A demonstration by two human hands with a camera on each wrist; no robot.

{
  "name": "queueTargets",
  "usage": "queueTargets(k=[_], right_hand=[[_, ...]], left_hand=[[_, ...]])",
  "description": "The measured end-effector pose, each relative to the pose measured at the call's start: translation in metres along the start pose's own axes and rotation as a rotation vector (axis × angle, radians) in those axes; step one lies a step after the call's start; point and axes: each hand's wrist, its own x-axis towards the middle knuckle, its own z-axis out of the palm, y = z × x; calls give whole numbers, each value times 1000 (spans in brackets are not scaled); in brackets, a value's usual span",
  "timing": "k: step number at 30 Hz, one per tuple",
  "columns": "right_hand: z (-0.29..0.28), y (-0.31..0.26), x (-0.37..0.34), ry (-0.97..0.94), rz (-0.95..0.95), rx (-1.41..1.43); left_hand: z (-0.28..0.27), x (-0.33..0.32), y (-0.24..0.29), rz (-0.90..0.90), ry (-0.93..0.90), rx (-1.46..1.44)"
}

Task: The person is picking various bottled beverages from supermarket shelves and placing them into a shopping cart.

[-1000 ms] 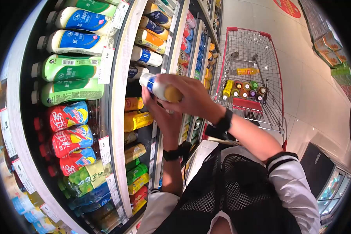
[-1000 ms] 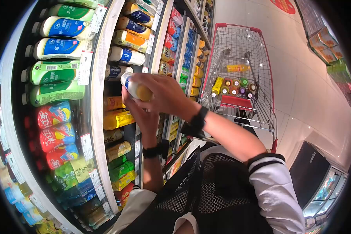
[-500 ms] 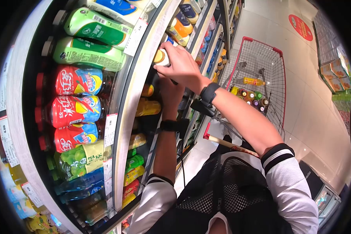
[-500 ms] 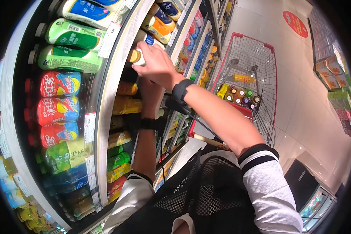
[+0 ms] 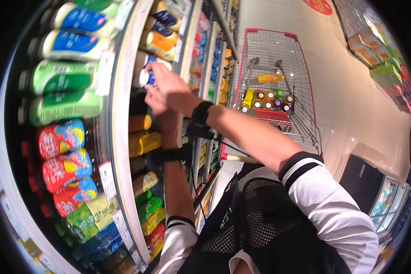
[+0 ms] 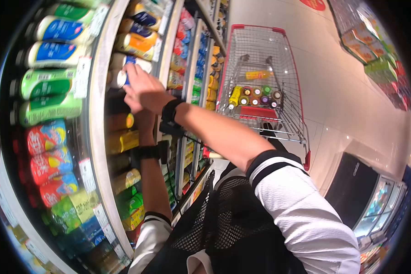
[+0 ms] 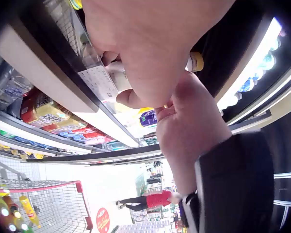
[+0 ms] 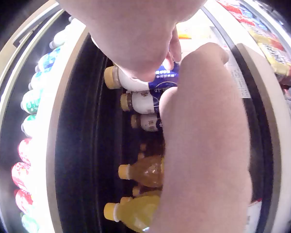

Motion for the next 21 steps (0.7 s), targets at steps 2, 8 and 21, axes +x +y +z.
queueTargets(k=[2, 8, 21], right_hand=[[-9, 14, -12, 107, -77, 100], [-97, 125, -107, 88, 161, -41], [-286, 407, -242, 258, 837, -293]], left_hand=[[-4, -5, 39, -98, -40, 18], [7, -54, 35, 223, 195, 229], [150, -221, -58, -521, -639, 750]])
